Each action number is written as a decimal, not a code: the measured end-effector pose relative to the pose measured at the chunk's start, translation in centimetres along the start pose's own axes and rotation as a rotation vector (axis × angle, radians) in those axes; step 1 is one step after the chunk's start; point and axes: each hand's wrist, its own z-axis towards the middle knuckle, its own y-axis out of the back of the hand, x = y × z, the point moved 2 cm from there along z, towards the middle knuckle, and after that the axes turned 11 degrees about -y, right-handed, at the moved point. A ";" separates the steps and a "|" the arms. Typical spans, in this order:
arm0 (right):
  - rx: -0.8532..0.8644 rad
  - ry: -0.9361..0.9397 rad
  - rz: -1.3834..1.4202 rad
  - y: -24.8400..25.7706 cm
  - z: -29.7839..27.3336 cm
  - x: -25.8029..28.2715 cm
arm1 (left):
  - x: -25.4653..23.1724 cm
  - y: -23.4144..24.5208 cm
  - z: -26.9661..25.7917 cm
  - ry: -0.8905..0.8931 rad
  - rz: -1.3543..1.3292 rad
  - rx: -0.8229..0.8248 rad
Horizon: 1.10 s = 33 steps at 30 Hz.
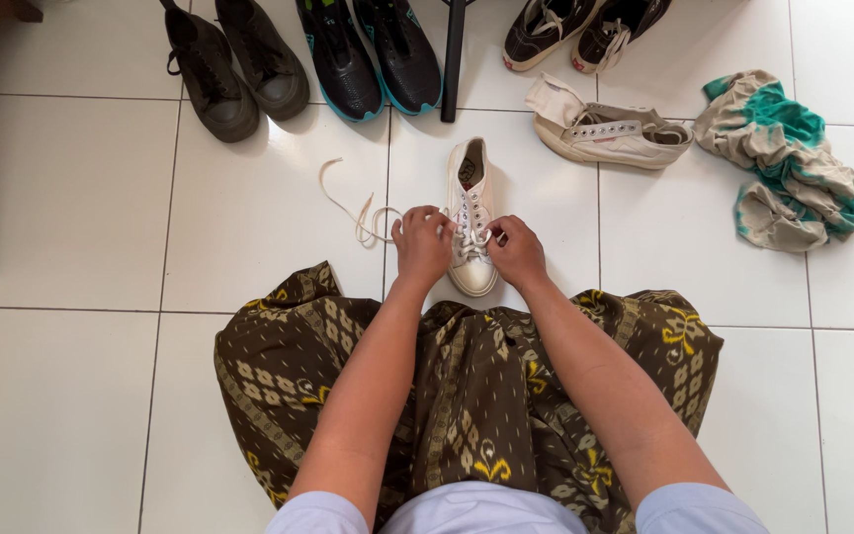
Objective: The person sits on the floor and laces a white canvas sneaker by threading the laces through the eyelets and tying them. The person handles the laces and the shoe directly with both hands.
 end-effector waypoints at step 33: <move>0.078 0.038 -0.203 0.8 -1.7 2.5 | 3.1 3.5 0.5 0.339 -0.122 -0.410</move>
